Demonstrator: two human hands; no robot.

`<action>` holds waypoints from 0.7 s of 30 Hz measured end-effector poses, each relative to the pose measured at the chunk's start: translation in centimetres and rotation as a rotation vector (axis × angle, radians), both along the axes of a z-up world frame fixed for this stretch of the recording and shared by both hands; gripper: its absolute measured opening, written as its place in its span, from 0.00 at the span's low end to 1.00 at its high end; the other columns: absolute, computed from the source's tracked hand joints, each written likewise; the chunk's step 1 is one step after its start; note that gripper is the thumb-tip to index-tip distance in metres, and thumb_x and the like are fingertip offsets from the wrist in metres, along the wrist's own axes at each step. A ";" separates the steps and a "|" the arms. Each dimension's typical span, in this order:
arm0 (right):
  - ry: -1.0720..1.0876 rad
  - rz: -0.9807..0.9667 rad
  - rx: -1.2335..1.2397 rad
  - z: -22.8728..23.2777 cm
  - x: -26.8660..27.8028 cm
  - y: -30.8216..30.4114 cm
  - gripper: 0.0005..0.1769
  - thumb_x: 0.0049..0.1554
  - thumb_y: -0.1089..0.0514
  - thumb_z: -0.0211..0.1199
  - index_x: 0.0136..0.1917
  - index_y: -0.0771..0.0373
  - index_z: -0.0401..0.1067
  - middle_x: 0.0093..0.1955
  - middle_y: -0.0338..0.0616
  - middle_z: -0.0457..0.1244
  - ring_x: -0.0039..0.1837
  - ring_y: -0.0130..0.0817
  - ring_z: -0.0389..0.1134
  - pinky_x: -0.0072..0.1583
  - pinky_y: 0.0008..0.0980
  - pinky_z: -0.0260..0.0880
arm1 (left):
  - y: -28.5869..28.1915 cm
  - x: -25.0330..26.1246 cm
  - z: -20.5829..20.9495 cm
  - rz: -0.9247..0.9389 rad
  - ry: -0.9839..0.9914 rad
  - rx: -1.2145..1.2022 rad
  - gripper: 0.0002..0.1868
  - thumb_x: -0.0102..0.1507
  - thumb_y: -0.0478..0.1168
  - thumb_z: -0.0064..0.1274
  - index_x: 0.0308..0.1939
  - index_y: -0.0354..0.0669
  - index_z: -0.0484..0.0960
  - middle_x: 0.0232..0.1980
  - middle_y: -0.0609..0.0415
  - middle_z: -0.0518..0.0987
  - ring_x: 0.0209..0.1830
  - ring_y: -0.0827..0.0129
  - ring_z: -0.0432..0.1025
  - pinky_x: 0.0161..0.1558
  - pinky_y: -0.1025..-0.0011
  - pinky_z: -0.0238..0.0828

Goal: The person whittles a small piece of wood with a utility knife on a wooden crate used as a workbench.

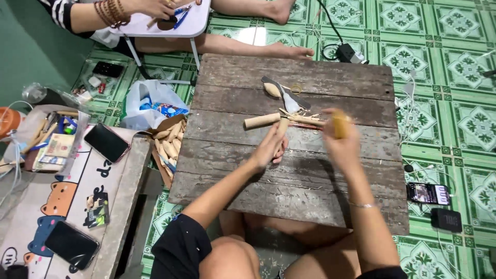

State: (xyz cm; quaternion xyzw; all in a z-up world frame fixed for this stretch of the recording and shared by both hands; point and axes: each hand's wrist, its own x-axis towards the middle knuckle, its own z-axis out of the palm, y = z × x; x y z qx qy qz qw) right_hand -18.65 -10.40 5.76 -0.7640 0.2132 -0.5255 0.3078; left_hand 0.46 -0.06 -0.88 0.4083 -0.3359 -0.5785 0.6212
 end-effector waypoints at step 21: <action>0.733 0.142 0.061 1.1 0.6 2.5 0.20 0.54 0.46 0.67 0.58 0.55 0.79 0.38 0.47 0.70 0.40 0.48 0.72 0.44 0.39 0.73 | 2.5 -1.1 3.5 0.149 -0.353 -0.061 0.12 0.67 0.41 0.59 0.48 0.41 0.74 0.36 0.58 0.76 0.40 0.81 0.67 0.48 0.78 0.69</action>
